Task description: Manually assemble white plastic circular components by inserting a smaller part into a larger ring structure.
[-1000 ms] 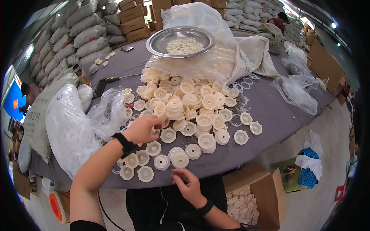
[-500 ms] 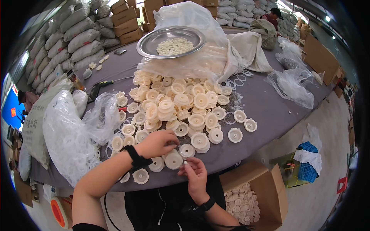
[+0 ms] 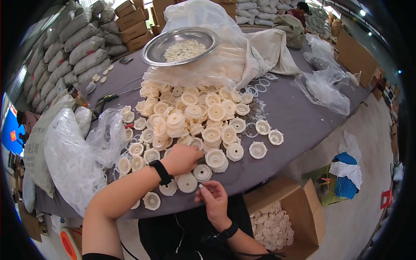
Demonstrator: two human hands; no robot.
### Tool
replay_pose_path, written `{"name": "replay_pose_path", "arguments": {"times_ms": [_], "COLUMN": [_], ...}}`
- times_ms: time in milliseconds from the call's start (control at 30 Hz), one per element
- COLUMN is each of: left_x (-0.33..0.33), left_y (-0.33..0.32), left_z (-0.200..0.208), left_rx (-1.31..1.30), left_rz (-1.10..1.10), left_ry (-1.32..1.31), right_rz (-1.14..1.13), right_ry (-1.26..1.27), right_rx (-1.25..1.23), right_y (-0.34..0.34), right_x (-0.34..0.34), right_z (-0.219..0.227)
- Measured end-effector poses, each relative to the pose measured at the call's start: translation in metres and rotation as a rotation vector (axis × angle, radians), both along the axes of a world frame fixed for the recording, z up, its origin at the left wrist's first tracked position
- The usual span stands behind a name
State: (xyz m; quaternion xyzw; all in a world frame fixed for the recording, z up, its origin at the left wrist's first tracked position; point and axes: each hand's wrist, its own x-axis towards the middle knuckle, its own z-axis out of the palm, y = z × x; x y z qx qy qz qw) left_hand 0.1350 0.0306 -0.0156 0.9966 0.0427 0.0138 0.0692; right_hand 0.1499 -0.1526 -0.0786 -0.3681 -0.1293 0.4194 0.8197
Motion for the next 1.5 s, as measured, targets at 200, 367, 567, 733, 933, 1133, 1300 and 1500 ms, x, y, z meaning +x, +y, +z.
{"name": "replay_pose_path", "arguments": {"times_ms": [200, 367, 567, 733, 933, 1133, 1300, 1500], "left_x": [-0.031, -0.06, -0.078, -0.085, -0.088, -0.089, -0.091, -0.089], "left_y": [-0.023, -0.044, -0.045, -0.048, -0.052, -0.051, -0.051, -0.053], "left_z": [0.028, 0.039, 0.04, 0.039, 0.04, 0.039, 0.04, 0.038], "left_rx": [-0.272, -0.53, -0.597, -0.553, -0.594, -0.568, -0.622, -0.638], "left_rz": [0.063, 0.09, 0.02, 0.044, 0.053, 0.083, 0.051, 0.03], "left_ry": [-0.271, -0.183, -0.29, -0.324, -0.356, -0.391, -0.305, -0.292], "right_rz": [-0.017, 0.0, 0.107, 0.218, 0.225, 0.18, 0.183, 0.216], "right_ry": [0.067, 0.01, 0.028, 0.136, 0.136, 0.087, 0.094, 0.1], "right_rx": [0.008, -0.005, -0.012, -0.089, -0.085, -0.093, -0.112, -0.094], "right_y": [0.002, 0.004, 0.0, -0.004, -0.006, -0.007, -0.006, -0.006], "right_x": [0.002, 0.0, -0.004, -0.002, -0.004, -0.006, -0.006, -0.003], "right_z": [0.008, 0.008, 0.018, 0.026, 0.024, 0.027, 0.026, 0.024]}}
